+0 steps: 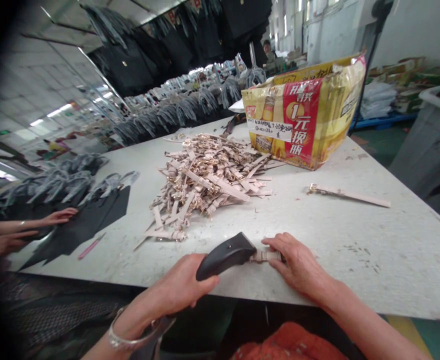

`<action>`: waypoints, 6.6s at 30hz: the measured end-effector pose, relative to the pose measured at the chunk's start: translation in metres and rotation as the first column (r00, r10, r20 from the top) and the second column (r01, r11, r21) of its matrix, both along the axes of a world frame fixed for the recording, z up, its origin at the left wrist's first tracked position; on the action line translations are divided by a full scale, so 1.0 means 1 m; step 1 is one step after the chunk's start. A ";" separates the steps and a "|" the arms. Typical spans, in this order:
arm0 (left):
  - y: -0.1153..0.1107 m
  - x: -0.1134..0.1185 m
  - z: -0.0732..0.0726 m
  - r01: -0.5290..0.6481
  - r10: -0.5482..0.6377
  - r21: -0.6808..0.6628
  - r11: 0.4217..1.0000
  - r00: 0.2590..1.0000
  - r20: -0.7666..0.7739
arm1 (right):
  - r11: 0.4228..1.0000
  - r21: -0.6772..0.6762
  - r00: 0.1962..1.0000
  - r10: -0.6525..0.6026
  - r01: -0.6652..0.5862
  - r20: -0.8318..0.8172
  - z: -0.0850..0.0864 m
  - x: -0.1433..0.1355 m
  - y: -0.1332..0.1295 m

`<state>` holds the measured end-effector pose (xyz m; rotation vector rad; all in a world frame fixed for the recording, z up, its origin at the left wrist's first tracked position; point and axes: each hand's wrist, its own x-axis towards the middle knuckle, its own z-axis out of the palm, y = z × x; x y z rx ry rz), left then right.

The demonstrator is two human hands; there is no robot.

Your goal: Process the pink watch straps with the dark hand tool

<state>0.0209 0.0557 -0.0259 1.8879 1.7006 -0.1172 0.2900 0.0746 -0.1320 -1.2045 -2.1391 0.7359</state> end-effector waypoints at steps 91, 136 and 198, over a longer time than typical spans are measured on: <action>0.007 0.004 -0.004 0.070 -0.067 0.027 0.997 0.994 -0.087 | 0.993 0.084 0.994 -0.091 0.085 0.064 -0.001 -0.007 0.010; 0.018 0.038 0.023 0.332 -0.307 0.052 0.942 0.915 -0.263 | 0.985 0.029 0.984 -0.170 0.172 -0.048 -0.003 0.015 -0.002; -0.002 -0.006 0.010 0.123 -0.123 -0.006 0.992 0.983 -0.137 | 0.979 0.198 0.973 0.000 -0.047 0.231 0.017 -0.005 -0.006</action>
